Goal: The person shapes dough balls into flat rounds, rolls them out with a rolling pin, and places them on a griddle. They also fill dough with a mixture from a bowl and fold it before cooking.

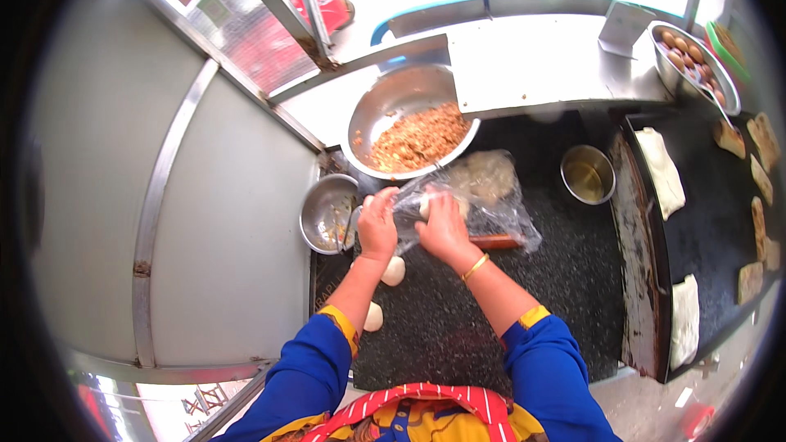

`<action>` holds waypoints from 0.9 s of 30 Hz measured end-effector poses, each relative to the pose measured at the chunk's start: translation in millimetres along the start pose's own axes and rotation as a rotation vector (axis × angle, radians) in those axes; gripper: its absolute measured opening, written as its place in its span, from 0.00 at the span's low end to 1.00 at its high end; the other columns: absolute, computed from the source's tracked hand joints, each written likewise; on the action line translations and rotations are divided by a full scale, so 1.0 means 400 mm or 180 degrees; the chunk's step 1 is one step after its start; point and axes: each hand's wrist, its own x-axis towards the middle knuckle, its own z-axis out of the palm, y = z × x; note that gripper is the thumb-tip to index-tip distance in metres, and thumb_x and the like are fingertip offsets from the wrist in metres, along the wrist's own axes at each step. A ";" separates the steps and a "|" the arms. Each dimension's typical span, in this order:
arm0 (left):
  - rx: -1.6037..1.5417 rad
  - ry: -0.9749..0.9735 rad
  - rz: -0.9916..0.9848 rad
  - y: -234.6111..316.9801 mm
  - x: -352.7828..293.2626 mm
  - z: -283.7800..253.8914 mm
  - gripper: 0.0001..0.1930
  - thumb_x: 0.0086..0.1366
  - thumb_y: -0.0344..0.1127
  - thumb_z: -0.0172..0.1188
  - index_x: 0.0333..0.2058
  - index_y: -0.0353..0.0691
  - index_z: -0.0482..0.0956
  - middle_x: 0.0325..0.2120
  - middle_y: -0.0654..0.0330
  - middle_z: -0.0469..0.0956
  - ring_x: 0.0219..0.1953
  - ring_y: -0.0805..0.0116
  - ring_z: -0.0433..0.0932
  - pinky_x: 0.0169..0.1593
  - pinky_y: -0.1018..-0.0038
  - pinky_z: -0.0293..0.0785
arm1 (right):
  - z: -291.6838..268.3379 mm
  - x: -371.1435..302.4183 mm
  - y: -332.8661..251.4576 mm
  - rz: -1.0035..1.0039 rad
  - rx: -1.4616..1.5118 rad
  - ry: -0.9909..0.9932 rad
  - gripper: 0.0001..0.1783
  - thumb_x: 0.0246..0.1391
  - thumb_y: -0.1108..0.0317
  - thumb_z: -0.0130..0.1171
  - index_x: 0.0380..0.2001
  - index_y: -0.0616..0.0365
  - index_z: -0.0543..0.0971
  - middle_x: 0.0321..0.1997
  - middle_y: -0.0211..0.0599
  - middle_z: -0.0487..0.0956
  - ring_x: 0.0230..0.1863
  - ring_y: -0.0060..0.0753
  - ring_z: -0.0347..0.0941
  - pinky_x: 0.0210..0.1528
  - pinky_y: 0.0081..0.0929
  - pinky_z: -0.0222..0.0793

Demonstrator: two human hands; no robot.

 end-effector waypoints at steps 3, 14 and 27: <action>0.0635 -0.0561 0.0200 0.006 -0.001 -0.006 0.15 0.61 0.22 0.53 0.41 0.49 0.82 0.33 0.57 0.74 0.34 0.55 0.79 0.38 0.64 0.76 | 0.083 0.018 0.069 -0.0440 -0.1042 -0.1014 0.39 0.48 0.63 0.64 0.64 0.53 0.65 0.64 0.54 0.67 0.68 0.61 0.57 0.70 0.46 0.51; 0.1664 -0.2250 0.0930 -0.054 -0.131 -0.078 0.15 0.55 0.30 0.59 0.42 0.44 0.83 0.52 0.58 0.75 0.56 0.60 0.70 0.55 0.64 0.64 | -0.147 -0.128 0.063 0.1715 0.0118 0.0885 0.21 0.53 0.64 0.61 0.49 0.60 0.75 0.44 0.49 0.79 0.49 0.51 0.74 0.52 0.42 0.69; 0.1307 -0.0533 -0.1368 -0.239 -0.490 -0.271 0.24 0.65 0.34 0.58 0.58 0.32 0.67 0.58 0.44 0.67 0.60 0.46 0.66 0.65 0.59 0.61 | -0.169 -0.379 0.153 -0.0177 -0.1253 0.0819 0.16 0.48 0.75 0.63 0.43 0.55 0.79 0.46 0.38 0.79 0.52 0.44 0.72 0.56 0.37 0.68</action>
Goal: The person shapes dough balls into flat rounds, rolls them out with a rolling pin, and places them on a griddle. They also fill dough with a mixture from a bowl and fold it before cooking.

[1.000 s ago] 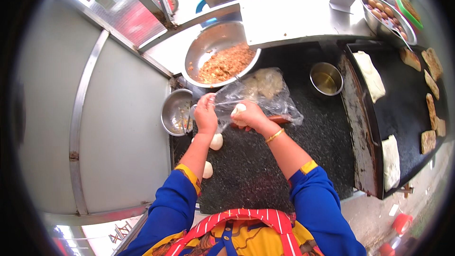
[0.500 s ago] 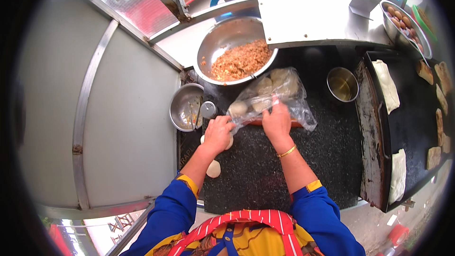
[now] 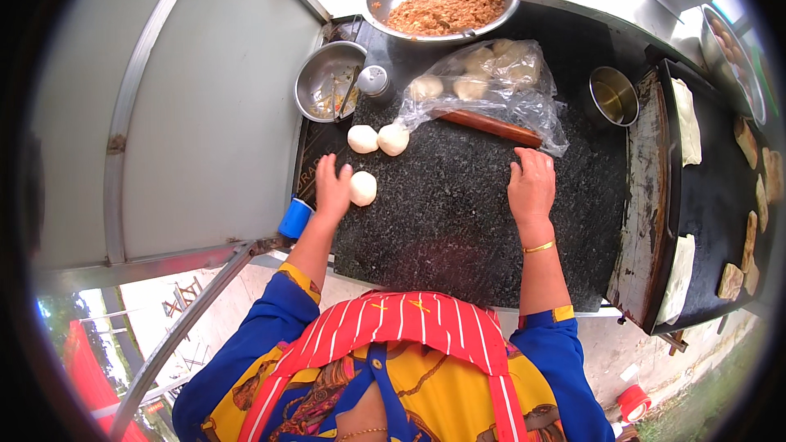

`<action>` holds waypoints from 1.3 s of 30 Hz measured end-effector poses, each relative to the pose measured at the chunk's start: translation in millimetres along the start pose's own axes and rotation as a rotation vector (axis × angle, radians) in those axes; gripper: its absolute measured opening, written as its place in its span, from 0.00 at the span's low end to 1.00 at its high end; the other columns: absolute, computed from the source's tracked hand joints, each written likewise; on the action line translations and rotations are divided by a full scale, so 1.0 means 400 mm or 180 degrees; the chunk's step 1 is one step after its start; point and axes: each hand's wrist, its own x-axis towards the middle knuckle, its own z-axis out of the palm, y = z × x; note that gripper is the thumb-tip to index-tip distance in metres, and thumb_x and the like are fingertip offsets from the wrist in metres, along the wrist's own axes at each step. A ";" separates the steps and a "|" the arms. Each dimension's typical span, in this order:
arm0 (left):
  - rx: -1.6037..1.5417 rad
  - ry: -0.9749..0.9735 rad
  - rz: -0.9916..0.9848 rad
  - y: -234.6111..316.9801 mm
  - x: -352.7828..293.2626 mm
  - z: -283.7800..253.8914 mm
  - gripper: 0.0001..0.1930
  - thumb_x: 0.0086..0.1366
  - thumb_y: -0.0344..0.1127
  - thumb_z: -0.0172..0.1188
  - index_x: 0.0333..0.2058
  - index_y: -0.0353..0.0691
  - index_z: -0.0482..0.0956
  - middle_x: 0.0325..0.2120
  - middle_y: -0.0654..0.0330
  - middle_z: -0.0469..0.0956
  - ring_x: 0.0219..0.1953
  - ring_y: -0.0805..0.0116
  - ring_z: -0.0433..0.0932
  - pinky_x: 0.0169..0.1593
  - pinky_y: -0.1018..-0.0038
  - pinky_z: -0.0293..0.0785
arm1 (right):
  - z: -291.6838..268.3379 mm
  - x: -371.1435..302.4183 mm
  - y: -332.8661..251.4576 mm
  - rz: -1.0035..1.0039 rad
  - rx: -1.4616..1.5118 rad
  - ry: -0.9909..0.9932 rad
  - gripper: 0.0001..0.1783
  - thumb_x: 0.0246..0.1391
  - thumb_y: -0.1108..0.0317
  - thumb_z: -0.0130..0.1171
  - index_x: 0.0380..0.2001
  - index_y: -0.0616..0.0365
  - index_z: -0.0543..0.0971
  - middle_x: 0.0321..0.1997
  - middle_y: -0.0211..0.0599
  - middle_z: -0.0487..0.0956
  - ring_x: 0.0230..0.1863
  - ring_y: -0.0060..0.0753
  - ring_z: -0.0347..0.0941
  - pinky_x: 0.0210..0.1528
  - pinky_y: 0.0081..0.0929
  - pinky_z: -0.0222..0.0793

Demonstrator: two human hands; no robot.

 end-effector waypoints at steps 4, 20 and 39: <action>-0.0644 -0.0361 0.0779 0.106 -0.173 -0.007 0.26 0.55 0.24 0.63 0.53 0.37 0.67 0.56 0.47 0.67 0.58 0.43 0.66 0.63 0.58 0.62 | -0.005 -0.085 -0.065 0.0030 0.0389 -0.0164 0.10 0.49 0.73 0.64 0.37 0.56 0.82 0.40 0.38 0.82 0.45 0.42 0.76 0.48 0.36 0.73; -0.1647 -0.0698 0.1907 0.311 -0.007 -0.064 0.26 0.51 0.26 0.68 0.51 0.42 0.75 0.50 0.53 0.73 0.53 0.56 0.72 0.55 0.65 0.70 | -0.075 -0.251 -0.234 0.3266 0.5316 -0.0584 0.20 0.64 0.54 0.52 0.51 0.57 0.72 0.44 0.45 0.80 0.44 0.44 0.79 0.37 0.42 0.79; -0.1488 -0.0120 0.1455 0.397 0.177 0.065 0.07 0.60 0.28 0.61 0.37 0.42 0.81 0.36 0.57 0.80 0.44 0.56 0.78 0.50 0.65 0.73 | 0.097 0.344 -0.021 0.0288 -0.0677 -0.1352 0.37 0.48 0.62 0.65 0.62 0.57 0.66 0.62 0.53 0.70 0.63 0.56 0.64 0.62 0.45 0.65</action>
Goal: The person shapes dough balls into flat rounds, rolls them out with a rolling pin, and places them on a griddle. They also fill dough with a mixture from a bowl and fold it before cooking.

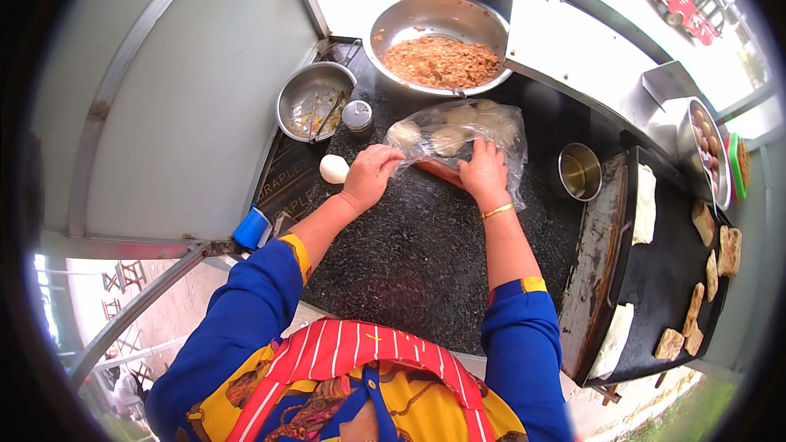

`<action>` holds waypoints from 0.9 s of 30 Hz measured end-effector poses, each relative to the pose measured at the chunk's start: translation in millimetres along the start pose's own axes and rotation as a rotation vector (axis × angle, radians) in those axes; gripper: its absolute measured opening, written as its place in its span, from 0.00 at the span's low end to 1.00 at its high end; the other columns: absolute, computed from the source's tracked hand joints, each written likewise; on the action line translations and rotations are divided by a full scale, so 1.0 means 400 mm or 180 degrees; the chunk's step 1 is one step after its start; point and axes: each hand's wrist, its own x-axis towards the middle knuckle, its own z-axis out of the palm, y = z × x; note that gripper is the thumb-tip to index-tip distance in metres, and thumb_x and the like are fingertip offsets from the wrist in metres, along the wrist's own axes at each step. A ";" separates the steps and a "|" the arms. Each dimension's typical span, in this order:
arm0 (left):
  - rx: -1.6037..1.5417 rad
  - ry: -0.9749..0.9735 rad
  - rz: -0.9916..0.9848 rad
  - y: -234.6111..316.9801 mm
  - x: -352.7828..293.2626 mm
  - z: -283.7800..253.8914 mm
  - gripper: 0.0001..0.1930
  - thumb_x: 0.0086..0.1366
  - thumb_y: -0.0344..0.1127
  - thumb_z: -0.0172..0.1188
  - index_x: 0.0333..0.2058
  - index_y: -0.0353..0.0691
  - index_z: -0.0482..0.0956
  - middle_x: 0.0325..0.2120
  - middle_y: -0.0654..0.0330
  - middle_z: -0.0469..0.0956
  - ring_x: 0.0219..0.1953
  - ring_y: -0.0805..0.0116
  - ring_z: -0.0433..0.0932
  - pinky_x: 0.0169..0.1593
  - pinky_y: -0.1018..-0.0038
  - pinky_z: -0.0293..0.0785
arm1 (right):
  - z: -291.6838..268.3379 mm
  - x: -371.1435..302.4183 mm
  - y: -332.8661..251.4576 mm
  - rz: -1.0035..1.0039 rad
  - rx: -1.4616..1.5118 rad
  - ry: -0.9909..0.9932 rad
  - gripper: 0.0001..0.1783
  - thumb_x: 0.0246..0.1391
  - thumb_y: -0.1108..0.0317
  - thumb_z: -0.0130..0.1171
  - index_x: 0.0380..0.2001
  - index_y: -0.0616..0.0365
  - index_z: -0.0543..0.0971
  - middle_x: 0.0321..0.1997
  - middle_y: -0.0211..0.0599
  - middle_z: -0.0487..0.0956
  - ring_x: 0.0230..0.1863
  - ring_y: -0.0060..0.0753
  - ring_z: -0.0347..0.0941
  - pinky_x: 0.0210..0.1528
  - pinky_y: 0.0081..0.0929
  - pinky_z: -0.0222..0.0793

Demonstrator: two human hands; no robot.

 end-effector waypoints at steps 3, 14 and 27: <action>0.0317 0.0313 -0.0428 -0.068 -0.030 -0.041 0.15 0.64 0.30 0.56 0.50 0.39 0.75 0.49 0.51 0.76 0.54 0.51 0.72 0.60 0.62 0.66 | 0.015 -0.002 0.048 -0.0250 0.0160 0.0526 0.30 0.51 0.66 0.63 0.58 0.55 0.70 0.62 0.49 0.71 0.62 0.51 0.66 0.58 0.47 0.67; 0.0229 -0.0910 0.0091 0.119 -0.182 -0.008 0.21 0.45 0.26 0.70 0.38 0.37 0.70 0.42 0.52 0.71 0.47 0.48 0.72 0.51 0.60 0.70 | 0.082 -0.450 -0.006 0.1358 0.4787 -0.0433 0.19 0.65 0.59 0.56 0.53 0.57 0.74 0.45 0.31 0.80 0.44 0.22 0.77 0.38 0.20 0.75; 0.1398 -0.0319 0.0020 0.083 0.008 0.026 0.35 0.50 0.34 0.71 0.58 0.45 0.69 0.60 0.52 0.62 0.64 0.51 0.59 0.62 0.53 0.56 | -0.068 -0.262 0.033 0.1483 0.4516 -0.0656 0.16 0.58 0.55 0.61 0.41 0.54 0.74 0.30 0.31 0.78 0.25 0.25 0.77 0.17 0.24 0.71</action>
